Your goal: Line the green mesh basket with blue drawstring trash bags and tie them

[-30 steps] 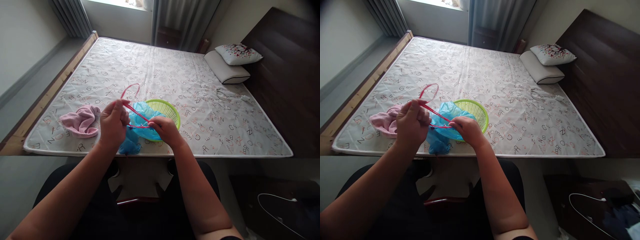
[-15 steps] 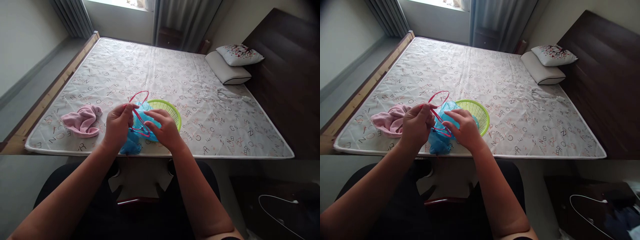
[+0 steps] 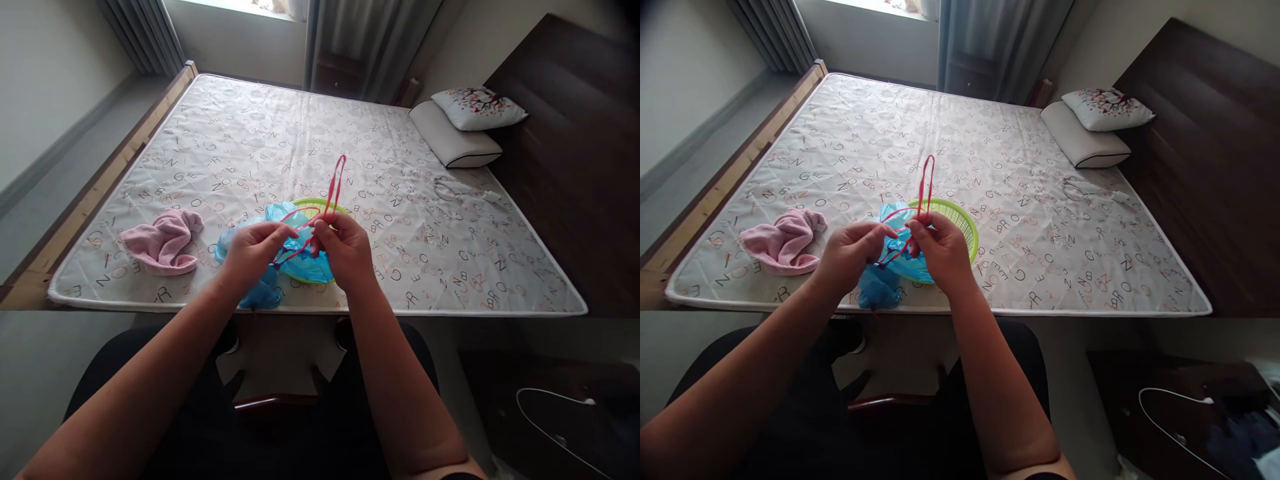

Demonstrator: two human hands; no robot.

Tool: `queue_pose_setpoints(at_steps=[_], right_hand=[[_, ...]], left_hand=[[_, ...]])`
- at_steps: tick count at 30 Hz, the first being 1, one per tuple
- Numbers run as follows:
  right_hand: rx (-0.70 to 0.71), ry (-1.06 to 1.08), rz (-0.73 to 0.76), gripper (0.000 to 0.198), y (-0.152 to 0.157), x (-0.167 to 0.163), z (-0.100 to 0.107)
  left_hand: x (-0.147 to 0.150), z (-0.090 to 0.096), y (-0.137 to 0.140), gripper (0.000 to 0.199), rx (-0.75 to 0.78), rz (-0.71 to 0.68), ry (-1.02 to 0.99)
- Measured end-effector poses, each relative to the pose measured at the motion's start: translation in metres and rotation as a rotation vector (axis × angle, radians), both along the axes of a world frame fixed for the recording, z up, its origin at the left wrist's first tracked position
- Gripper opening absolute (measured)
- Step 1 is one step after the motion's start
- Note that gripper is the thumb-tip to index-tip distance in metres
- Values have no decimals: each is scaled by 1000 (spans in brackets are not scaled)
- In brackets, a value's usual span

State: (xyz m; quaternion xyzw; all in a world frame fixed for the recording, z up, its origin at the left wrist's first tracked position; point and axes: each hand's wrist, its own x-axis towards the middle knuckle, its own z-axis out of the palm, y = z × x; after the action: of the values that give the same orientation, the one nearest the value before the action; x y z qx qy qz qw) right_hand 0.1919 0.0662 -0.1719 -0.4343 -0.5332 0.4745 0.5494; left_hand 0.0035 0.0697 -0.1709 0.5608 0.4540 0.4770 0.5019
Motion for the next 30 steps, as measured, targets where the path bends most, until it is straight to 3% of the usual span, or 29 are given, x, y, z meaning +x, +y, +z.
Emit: queue_pose_setpoints(at_steps=[8,14,18,20,24,30], right_hand=[[-24,-58,18,34,-6,0,4],[176,-294,-101,16,-9,0,2],[355,-409,-35,26,-4,6,2],[373,-464,50,30,0,11,-1],[304,-624,130,20,7,23,-9],[335,-778,-84,10,6,29,-7]], left_hand=[[12,7,-3,38,74,-239,166],[6,-1,3,38,54,-260,172],[5,-1,2,42,6,-336,40],[5,1,2,44,-19,-365,-21],[5,1,3,43,-68,-322,-87],[8,-11,7,41,-158,-171,-153]])
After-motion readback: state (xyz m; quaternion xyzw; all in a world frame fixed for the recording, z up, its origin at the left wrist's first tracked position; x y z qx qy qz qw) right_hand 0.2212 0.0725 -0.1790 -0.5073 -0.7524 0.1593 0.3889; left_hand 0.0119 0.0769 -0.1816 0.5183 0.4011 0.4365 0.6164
